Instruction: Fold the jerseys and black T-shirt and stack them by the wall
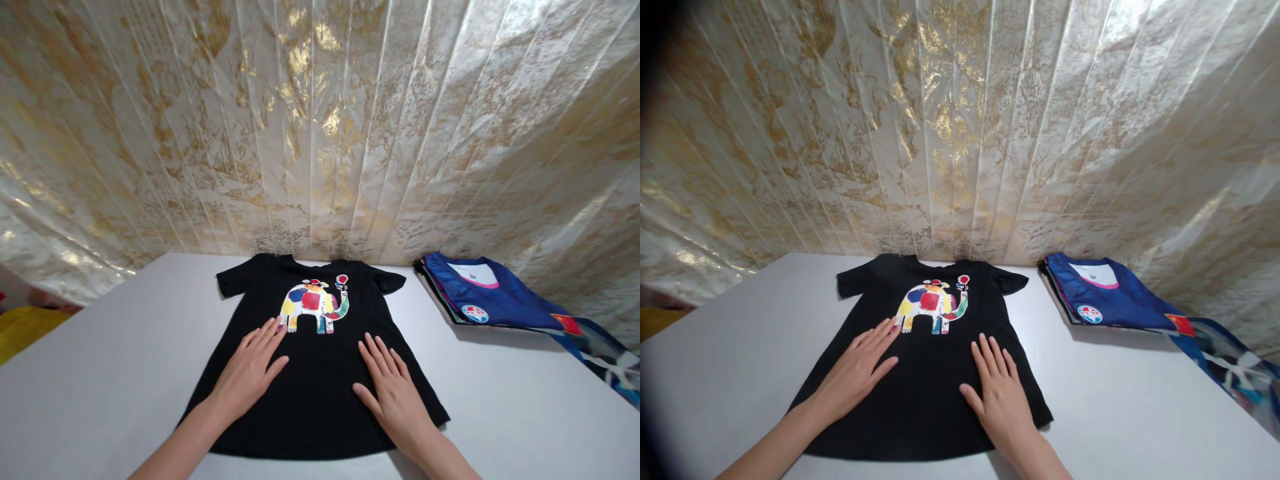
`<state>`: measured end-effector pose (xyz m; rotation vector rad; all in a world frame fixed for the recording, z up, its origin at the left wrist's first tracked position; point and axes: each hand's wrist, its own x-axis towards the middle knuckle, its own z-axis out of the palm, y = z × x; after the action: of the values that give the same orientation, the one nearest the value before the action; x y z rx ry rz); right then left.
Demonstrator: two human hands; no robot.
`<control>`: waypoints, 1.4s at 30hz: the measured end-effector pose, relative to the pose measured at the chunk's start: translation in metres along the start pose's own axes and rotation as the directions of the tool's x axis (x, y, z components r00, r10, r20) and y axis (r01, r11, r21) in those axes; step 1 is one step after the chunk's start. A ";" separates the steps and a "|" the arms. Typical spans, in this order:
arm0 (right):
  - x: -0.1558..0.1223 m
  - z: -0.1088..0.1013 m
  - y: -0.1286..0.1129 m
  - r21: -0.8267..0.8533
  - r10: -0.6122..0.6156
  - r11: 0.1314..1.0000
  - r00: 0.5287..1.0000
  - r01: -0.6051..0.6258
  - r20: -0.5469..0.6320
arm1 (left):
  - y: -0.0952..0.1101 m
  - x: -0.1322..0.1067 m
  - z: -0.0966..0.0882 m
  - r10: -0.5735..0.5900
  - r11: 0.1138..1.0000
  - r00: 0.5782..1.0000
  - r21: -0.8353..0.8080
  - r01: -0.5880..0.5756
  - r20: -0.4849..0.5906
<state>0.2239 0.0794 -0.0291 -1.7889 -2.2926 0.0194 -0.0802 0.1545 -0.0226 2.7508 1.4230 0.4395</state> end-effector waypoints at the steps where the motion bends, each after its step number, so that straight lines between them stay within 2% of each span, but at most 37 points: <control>1: -0.002 0.002 0.001 -0.011 0.010 1.000 1.000 -0.010 -0.002 | -0.002 -0.004 0.000 -0.022 0.999 1.000 0.025 0.022 -0.015; 6: -0.014 0.010 0.008 -0.087 0.071 0.993 0.996 -0.077 -0.061 | -0.003 -0.021 0.003 -0.098 0.984 0.992 0.140 0.108 -0.078; 11: -0.036 0.016 0.014 -0.174 0.049 0.982 0.989 -0.073 -0.137 | 0.012 -0.047 0.004 -0.101 0.969 0.983 0.208 0.132 -0.151; 13: -0.047 0.016 0.017 -0.190 0.024 0.980 0.987 -0.055 -0.161 | 0.022 -0.059 -0.001 -0.066 0.973 0.986 0.207 0.098 -0.156; 15: -0.055 0.011 0.016 -0.174 -0.029 0.985 0.989 0.004 -0.146 | 0.036 -0.067 -0.008 0.033 0.985 0.996 0.171 -0.018 -0.082; 17: -0.058 0.003 0.005 -0.111 -0.136 0.986 0.988 0.128 -0.067 | 0.051 -0.068 -0.016 0.178 0.979 0.983 0.091 -0.180 0.034; 19: -0.053 -0.004 -0.019 -0.002 -0.278 0.961 0.960 0.278 0.046 | 0.064 -0.063 -0.020 0.274 0.961 0.956 0.003 -0.276 0.109; 22: -0.032 -0.008 -0.063 0.168 -0.443 0.893 0.882 0.418 0.161 | 0.072 -0.051 -0.016 0.243 0.970 0.964 -0.057 -0.238 0.108; 24: -0.013 -0.005 -0.078 0.229 -0.468 0.875 0.867 0.427 0.171 | 0.071 -0.047 -0.012 0.197 0.980 0.977 -0.048 -0.193 0.087; 25: -0.004 -0.004 -0.077 0.232 -0.444 0.885 0.882 0.403 0.160 | 0.069 -0.047 -0.011 0.184 0.983 0.980 -0.036 -0.182 0.078; 27: 0.013 -0.001 -0.053 0.184 -0.317 0.938 0.940 0.292 0.125 | 0.066 -0.049 -0.012 0.171 0.985 0.983 -0.010 -0.171 0.066; 29: 0.025 -0.001 -0.008 0.083 -0.103 0.992 0.990 0.095 0.095 | 0.064 -0.052 -0.015 0.157 0.987 0.986 0.012 -0.158 0.054; 31: 0.029 -0.001 0.043 -0.027 0.126 0.992 0.991 -0.125 0.050 | 0.064 -0.054 -0.019 0.149 0.988 0.987 0.025 -0.150 0.053; 32: 0.028 -0.002 0.064 -0.057 0.175 0.983 0.984 -0.173 0.041 | 0.063 -0.054 -0.020 0.148 0.988 0.987 0.027 -0.149 0.055; 33: 0.026 -0.002 0.082 -0.068 0.161 0.985 0.986 -0.158 0.048 | 0.063 -0.054 -0.020 0.147 0.989 0.987 0.025 -0.149 0.060; 35: 0.019 -0.003 0.099 -0.081 0.111 0.991 0.992 -0.106 0.058 | 0.061 -0.053 -0.020 0.149 0.989 0.986 0.012 -0.150 0.073; 36: 0.016 -0.004 0.099 -0.089 0.094 0.992 0.994 -0.089 0.054 | 0.060 -0.052 -0.019 0.153 0.988 0.985 0.001 -0.153 0.080; 38: 0.012 -0.008 0.084 -0.102 0.090 0.991 0.996 -0.087 0.026 | 0.058 -0.048 -0.019 0.169 0.986 0.982 -0.027 -0.167 0.089; 40: 0.009 -0.013 0.055 -0.091 0.051 0.995 0.999 -0.051 0.005 | 0.059 -0.045 -0.019 0.184 0.983 0.979 -0.045 -0.180 0.089; 42: 0.006 -0.017 0.018 -0.047 -0.052 0.998 0.999 0.052 0.006 | 0.063 -0.041 -0.018 0.191 0.981 0.978 -0.046 -0.187 0.088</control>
<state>0.2429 0.0879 -0.0144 -1.7526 -2.3610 -0.0398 -0.0574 0.0825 -0.0062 2.8471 1.1274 0.3341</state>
